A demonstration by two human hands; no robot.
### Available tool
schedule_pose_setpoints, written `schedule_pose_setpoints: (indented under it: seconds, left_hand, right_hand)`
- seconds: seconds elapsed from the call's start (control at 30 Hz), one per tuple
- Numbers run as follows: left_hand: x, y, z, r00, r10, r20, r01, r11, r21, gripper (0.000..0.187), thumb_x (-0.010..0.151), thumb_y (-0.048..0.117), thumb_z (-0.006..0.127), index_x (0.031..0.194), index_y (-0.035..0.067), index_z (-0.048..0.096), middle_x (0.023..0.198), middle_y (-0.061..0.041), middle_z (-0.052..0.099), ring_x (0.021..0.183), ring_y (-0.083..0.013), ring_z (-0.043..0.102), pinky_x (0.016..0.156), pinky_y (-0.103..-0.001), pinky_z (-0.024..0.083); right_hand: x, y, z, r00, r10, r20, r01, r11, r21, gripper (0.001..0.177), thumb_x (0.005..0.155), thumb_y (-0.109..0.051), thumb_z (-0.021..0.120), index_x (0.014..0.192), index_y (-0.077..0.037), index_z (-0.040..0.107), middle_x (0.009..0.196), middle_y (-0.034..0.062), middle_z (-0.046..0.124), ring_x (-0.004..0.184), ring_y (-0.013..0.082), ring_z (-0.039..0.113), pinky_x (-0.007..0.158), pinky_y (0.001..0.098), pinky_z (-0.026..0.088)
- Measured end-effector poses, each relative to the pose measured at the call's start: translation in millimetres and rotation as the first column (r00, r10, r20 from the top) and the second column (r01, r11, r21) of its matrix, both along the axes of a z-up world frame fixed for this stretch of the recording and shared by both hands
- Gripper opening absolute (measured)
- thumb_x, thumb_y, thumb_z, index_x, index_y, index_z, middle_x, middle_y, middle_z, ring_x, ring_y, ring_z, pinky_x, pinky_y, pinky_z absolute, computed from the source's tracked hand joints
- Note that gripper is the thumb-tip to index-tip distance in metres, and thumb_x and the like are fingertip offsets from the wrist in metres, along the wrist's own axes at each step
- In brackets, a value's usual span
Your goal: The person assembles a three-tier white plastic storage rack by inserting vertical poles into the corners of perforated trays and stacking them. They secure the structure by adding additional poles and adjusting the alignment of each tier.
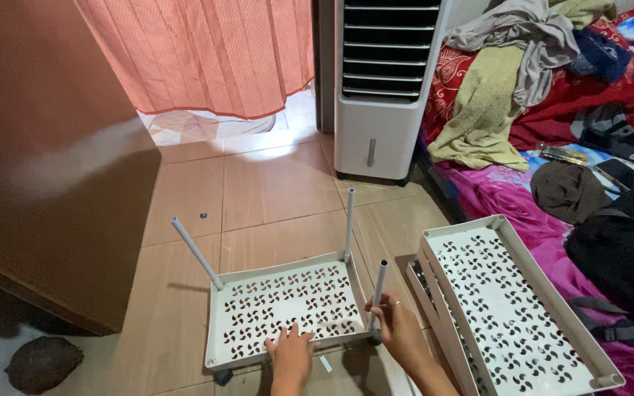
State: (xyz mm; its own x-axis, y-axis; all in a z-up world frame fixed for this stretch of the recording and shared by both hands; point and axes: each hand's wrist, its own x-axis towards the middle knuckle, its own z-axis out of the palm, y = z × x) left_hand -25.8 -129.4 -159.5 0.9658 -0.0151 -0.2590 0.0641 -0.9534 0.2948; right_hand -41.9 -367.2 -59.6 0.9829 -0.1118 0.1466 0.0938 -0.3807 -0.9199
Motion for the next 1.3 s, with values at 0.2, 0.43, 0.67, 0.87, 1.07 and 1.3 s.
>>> schedule_pose_setpoints:
  seconds: [0.2,0.43,0.67,0.87,1.07,1.3]
  left_hand:
    - [1.0,2.2,4.2,1.000,0.001,-0.006,-0.001,1.000,-0.025,0.032,0.096,0.039,0.064,0.127,0.032,0.069,0.157,-0.008,0.041,0.147,-0.0346,0.035,0.116,-0.071,0.019]
    - [-3.9,-3.1,7.1,0.999,-0.019,-0.036,0.019,1.000,0.005,0.031,0.098,0.037,0.063,0.128,0.033,0.067,0.158,-0.010,0.039,0.147,-0.0360,0.036,0.114,-0.072,0.022]
    - [-4.5,-7.1,16.0,0.998,0.008,-0.069,-0.007,1.000,0.009,0.031,0.099,0.039,0.062,0.129,0.034,0.068,0.159,-0.009,0.039,0.148,-0.0352,0.035,0.115,-0.071,0.020]
    - [-7.0,-10.7,26.5,0.996,0.017,-0.083,-0.017,1.000,0.002,0.032,0.099,0.042,0.061,0.129,0.034,0.068,0.157,-0.008,0.043,0.149,-0.0327,0.036,0.117,-0.070,0.020]
    - [-9.0,-3.3,12.4,0.998,0.026,-0.058,-0.025,1.000,0.011,0.032,0.097,0.042,0.063,0.128,0.034,0.068,0.158,-0.009,0.041,0.149,-0.0345,0.035,0.116,-0.071,0.020]
    - [-9.1,1.3,-10.3,1.000,0.007,-0.003,-0.007,0.999,0.031,0.030,0.098,0.040,0.062,0.127,0.035,0.069,0.159,-0.010,0.040,0.148,-0.0355,0.037,0.114,-0.072,0.022]
  right_hand:
    - [11.9,7.2,-9.4,1.000,-0.001,-0.008,0.001,1.000,-0.014,0.030,0.094,-0.007,0.062,0.124,-0.007,0.057,0.098,0.0065,0.080,0.094,0.0163,0.079,0.082,0.0317,0.059]
    - [20.1,-23.0,-6.9,0.949,0.274,-0.156,-0.270,0.962,0.049,0.022,0.098,-0.004,0.057,0.117,-0.006,0.067,0.108,0.0085,0.079,0.107,0.0202,0.075,0.095,0.0351,0.057]
    - [-4.6,-21.5,-19.2,0.998,-0.055,-0.015,0.057,0.981,0.185,0.022,0.095,-0.002,0.057,0.115,-0.006,0.063,0.107,0.0116,0.081,0.104,0.0210,0.078,0.092,0.0345,0.061]
    - [-12.6,1.1,-9.8,0.982,-0.156,-0.109,0.160,0.987,0.029,0.023,0.094,-0.002,0.062,0.116,-0.007,0.064,0.105,0.0084,0.081,0.098,0.0186,0.079,0.085,0.0342,0.063]
    - [-6.8,-3.5,-10.7,0.993,-0.091,-0.078,0.096,0.993,0.068,0.025,0.096,-0.005,0.061,0.121,-0.005,0.063,0.106,0.0096,0.081,0.098,0.0198,0.080,0.084,0.0326,0.062]
    - [20.5,-27.8,-8.8,0.962,0.195,-0.191,-0.202,0.979,-0.015,0.029,0.097,-0.008,0.060,0.126,-0.005,0.062,0.107,0.0125,0.081,0.101,0.0236,0.078,0.086,0.0379,0.060]
